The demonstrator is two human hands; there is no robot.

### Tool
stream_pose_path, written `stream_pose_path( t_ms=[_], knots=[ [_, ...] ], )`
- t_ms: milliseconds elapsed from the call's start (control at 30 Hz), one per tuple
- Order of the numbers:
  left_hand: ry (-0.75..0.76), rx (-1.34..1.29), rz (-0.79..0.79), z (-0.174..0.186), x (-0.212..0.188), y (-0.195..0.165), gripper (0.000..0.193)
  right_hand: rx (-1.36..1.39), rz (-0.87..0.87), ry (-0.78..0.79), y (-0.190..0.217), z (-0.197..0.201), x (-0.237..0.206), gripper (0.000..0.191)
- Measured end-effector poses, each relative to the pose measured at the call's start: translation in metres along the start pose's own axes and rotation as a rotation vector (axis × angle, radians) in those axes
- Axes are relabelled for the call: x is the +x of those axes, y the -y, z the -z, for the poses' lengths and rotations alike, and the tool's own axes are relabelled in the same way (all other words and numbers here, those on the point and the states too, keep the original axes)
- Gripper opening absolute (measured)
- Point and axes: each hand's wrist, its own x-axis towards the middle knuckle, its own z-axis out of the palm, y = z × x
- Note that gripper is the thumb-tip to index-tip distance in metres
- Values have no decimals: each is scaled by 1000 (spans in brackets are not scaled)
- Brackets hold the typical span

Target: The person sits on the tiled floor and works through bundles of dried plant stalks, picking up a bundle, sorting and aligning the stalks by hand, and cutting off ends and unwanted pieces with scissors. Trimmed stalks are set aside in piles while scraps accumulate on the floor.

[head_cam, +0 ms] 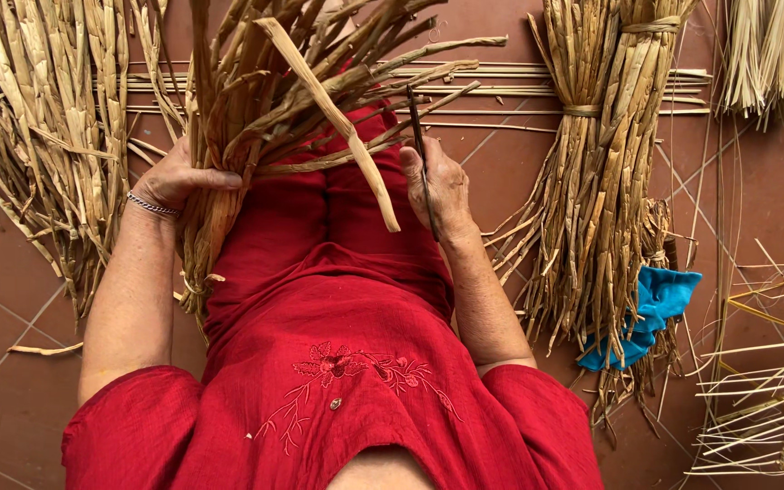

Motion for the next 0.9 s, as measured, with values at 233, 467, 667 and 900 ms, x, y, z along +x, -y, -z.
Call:
stream_pose_path(
  t_ms=[233, 467, 667, 900],
  knots=[
    [-93, -123, 49, 11, -5, 10, 77, 519, -169, -38, -12, 2, -13, 77],
    [-105, -166, 17, 33, -6, 28, 65, 769, -247, 302, 1, 23, -24, 88],
    [-95, -168, -3, 30, -6, 26, 73, 614, -234, 377, 14, 17, -5, 91],
    [-88, -171, 30, 21, -10, 18, 74, 836, -361, 382, 19, 5, -4, 86]
  ],
)
